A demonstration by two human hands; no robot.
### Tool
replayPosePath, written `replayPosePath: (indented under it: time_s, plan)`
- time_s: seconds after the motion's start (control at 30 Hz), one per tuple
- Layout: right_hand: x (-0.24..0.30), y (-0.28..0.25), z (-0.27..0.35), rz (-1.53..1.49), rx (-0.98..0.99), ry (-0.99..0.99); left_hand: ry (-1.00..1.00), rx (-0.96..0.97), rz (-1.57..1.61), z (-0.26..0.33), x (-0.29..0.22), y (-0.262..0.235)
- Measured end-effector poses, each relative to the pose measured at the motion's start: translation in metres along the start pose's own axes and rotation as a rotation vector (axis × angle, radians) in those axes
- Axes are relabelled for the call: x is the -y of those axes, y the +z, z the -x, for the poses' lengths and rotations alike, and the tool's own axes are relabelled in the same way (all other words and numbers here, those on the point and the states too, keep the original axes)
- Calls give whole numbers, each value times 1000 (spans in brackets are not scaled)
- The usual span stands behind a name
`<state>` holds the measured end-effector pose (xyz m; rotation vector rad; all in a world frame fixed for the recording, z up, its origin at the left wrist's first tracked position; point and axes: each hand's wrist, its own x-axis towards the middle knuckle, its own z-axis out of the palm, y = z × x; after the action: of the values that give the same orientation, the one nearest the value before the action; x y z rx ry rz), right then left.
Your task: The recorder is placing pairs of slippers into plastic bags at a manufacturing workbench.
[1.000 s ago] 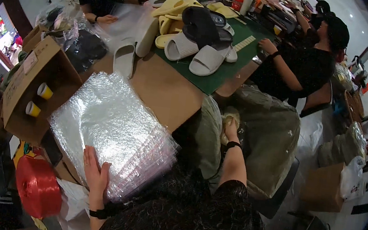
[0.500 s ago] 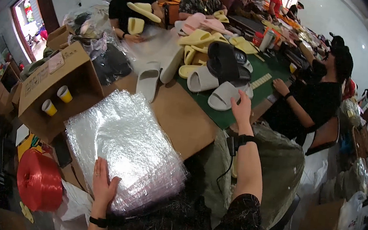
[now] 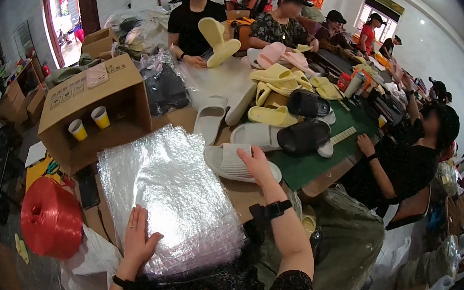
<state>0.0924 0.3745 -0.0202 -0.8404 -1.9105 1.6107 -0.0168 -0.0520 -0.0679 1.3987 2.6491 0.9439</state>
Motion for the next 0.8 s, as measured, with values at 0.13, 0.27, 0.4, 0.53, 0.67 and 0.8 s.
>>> replayPosePath:
  time_s: [0.13,0.27,0.4,0.53,0.67,0.8]
  plan:
    - [16,16,21,-109,23,-22,-32,8,5,-2,-5,-2]
    - [-13,-7,15,451,-222,-202,-44,14,4,-4,-4,-3]
    - [-14,-28,4,520,-73,-121,-4,-7,5,-3,-2,0]
    - [-16,-30,2,884,-144,-94,-28,-1,-1,-4,-5,-3]
    - [23,-28,14,788,-108,150,-17,-12,-9,-4,-3,-1]
    - [-18,-34,-17,312,9,179,4,-26,-5,-2,2,2]
